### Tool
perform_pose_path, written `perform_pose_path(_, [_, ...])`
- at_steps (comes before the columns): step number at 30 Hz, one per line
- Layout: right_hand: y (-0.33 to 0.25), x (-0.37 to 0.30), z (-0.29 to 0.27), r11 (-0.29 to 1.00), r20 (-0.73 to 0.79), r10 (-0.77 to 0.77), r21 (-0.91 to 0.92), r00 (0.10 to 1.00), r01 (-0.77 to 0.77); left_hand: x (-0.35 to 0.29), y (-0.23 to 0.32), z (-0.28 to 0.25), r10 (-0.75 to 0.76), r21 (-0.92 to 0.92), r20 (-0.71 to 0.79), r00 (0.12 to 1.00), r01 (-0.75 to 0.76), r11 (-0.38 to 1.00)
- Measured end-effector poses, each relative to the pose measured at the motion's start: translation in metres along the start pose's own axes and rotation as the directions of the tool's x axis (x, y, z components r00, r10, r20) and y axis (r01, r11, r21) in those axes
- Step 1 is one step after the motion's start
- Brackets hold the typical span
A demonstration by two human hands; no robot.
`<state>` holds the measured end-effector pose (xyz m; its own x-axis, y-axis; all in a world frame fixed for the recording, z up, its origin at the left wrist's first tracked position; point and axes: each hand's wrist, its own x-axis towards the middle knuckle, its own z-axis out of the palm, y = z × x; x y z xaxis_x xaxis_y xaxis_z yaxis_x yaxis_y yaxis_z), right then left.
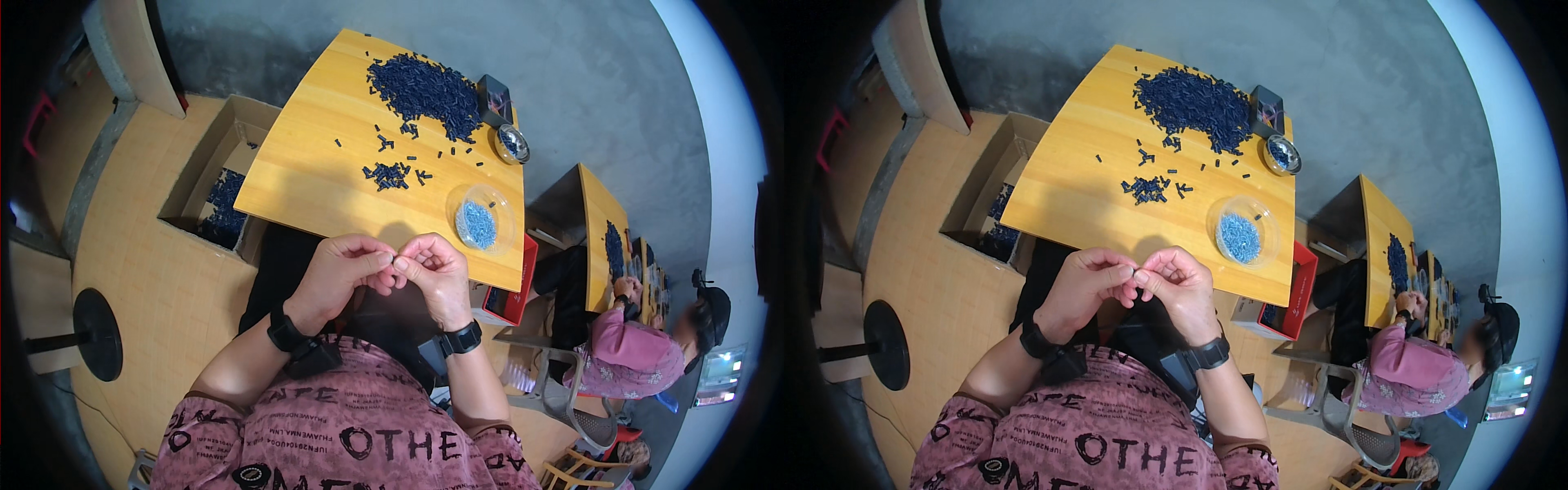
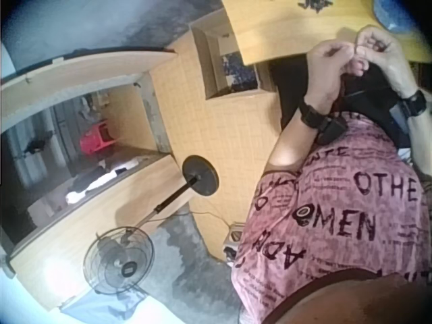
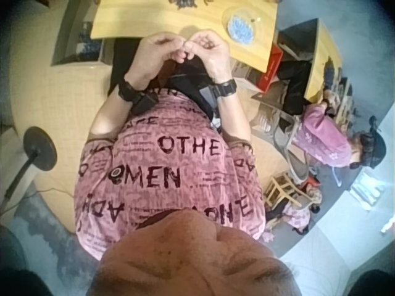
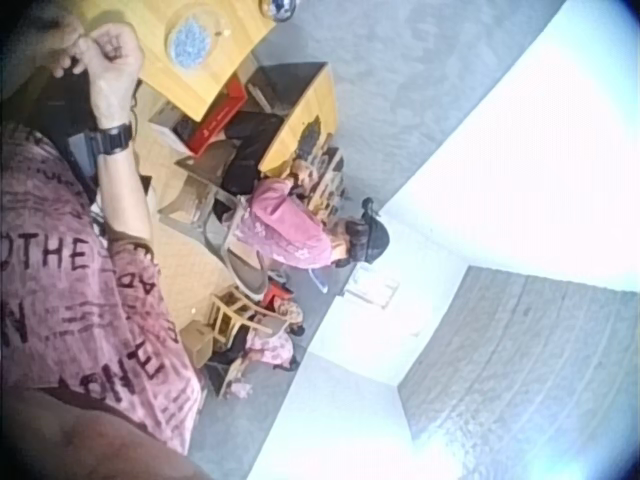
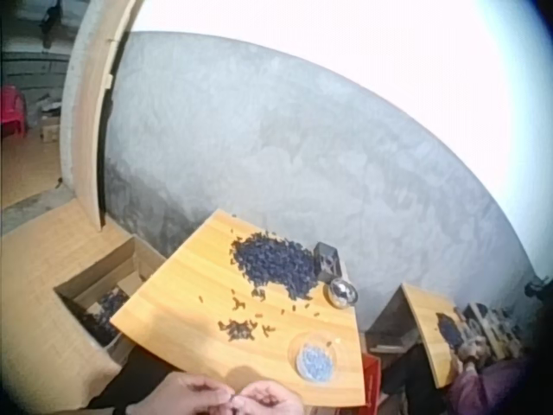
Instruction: Assembling small black and blue plastic components at a workbench.
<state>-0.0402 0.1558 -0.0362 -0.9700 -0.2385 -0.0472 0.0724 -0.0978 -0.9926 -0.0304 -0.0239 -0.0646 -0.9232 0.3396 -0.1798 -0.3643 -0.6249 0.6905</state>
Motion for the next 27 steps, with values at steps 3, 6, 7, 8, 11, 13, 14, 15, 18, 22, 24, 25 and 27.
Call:
perform_pose_path(3, [0.009, 0.022, -0.003, 0.996, -0.001, 0.065, 0.056, 0.998, -0.065, 0.010, -0.001, -0.010, 0.016, -0.064, -0.102, 0.995, -0.023, 0.998])
perform_pose_path(6, [0.024, 0.055, -0.008, 0.977, -0.071, 0.017, -0.212, 0.997, -0.032, 0.017, 0.000, -0.031, 0.013, -0.122, -0.174, 0.985, -0.034, 0.992])
perform_pose_path(7, [0.031, 0.066, -0.012, 0.876, -0.110, -0.064, -0.483, 0.992, 0.003, 0.016, 0.002, -0.035, 0.012, -0.119, -0.171, 0.985, -0.033, 0.992])
perform_pose_path(8, [0.041, 0.076, -0.016, 0.648, 0.001, -0.367, -0.717, 0.930, 0.257, 0.015, 0.004, -0.037, 0.022, -0.117, -0.189, 0.982, -0.045, 0.992])
perform_pose_path(11, [0.045, 0.094, -0.011, 0.366, 0.134, -0.471, -0.870, 0.872, 0.331, 0.014, 0.008, -0.043, 0.044, -0.112, -0.209, 0.977, -0.069, 0.991])
perform_pose_path(13, [0.047, 0.099, -0.007, 0.353, 0.131, -0.440, -0.884, 0.888, 0.305, 0.013, 0.008, -0.047, 0.021, -0.117, -0.216, 0.976, -0.047, 0.992])
perform_pose_path(14, [0.053, 0.103, -0.008, 0.300, 0.155, -0.451, -0.901, 0.879, 0.313, 0.013, 0.008, -0.048, 0.021, -0.118, -0.220, 0.975, -0.048, 0.992])
perform_pose_path(15, [0.054, 0.105, -0.008, 0.244, 0.179, -0.461, -0.916, 0.869, 0.318, 0.013, 0.007, -0.048, 0.016, -0.118, -0.213, 0.977, -0.042, 0.992])
perform_pose_path(18, [0.058, 0.110, -0.007, 0.223, 0.177, -0.475, -0.923, 0.862, 0.313, 0.014, 0.007, -0.049, 0.008, -0.128, -0.198, 0.980, -0.034, 0.991])
perform_pose_path(22, [0.063, 0.113, -0.011, 0.200, 0.209, -0.502, -0.916, 0.839, 0.348, 0.016, 0.006, -0.047, 0.004, -0.162, -0.162, 0.987, -0.031, 0.986])
perform_pose_path(24, [0.063, 0.113, -0.010, 0.197, 0.206, -0.526, -0.915, 0.826, 0.353, 0.016, 0.006, -0.044, 0.006, -0.163, -0.156, 0.988, -0.032, 0.986])
perform_pose_path(25, [0.061, 0.112, -0.009, 0.198, 0.206, -0.525, -0.914, 0.826, 0.354, 0.015, 0.006, -0.043, 0.007, -0.165, -0.150, 0.989, -0.032, 0.986])
perform_pose_path(27, [0.058, 0.108, -0.008, 0.141, 0.206, -0.509, -0.938, 0.836, 0.317, 0.014, 0.006, -0.043, 0.003, -0.158, -0.145, 0.989, -0.027, 0.987])
